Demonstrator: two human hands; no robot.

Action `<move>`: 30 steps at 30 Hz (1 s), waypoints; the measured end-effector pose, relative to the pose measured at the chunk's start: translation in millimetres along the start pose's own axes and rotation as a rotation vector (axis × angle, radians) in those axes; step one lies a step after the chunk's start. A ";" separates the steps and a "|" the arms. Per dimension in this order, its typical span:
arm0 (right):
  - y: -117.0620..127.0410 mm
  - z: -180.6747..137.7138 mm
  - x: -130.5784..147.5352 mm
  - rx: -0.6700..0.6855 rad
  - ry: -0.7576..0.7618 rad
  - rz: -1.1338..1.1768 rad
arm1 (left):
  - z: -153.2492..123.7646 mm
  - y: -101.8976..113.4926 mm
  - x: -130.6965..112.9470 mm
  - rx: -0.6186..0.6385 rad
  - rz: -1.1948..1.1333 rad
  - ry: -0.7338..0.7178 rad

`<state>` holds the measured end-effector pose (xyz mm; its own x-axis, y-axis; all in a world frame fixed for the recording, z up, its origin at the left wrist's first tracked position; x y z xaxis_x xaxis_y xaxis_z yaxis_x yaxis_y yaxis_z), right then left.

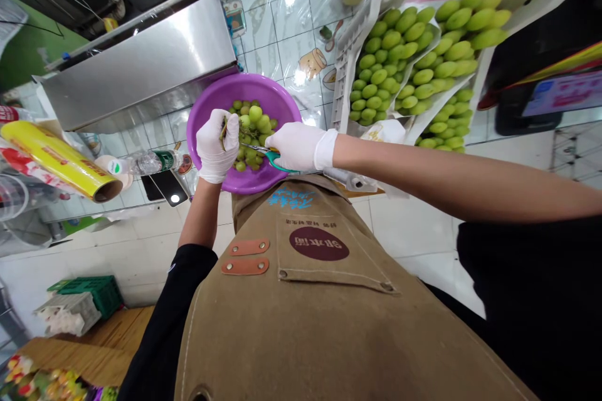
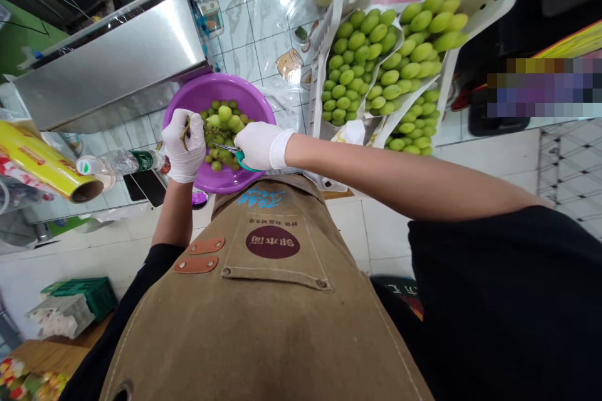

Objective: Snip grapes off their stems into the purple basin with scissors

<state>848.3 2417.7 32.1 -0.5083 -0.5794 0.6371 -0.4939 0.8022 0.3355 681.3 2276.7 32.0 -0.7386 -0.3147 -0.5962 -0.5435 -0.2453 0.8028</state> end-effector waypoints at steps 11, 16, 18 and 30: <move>-9.2 -17.7 -13.7 -0.048 -0.090 0.140 | 16.4 -0.1 17.0 -0.124 -0.019 0.158; -7.7 -6.2 -8.9 -0.066 -0.069 0.234 | 19.5 1.0 30.7 -0.133 -0.069 0.215; -6.5 -2.9 -6.3 -0.083 -0.052 0.268 | 20.4 0.9 31.7 -0.163 -0.075 0.219; -2.2 -2.8 8.7 -0.154 -0.050 0.252 | 24.1 3.9 30.3 -0.225 -0.039 0.222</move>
<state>847.0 2411.4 38.8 -0.6375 -0.3622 0.6800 -0.2366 0.9320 0.2746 647.3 2288.4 17.3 -0.6001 -0.4874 -0.6343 -0.4496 -0.4503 0.7714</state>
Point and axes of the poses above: each hand's wrist, its own z-axis towards the middle knuckle, its own y-axis out of the back of the hand, x = y × z, the point moved 1 cm from there along z, towards the middle knuckle, and after that the axes turned 6 degrees about -y, right-handed, at the moved point
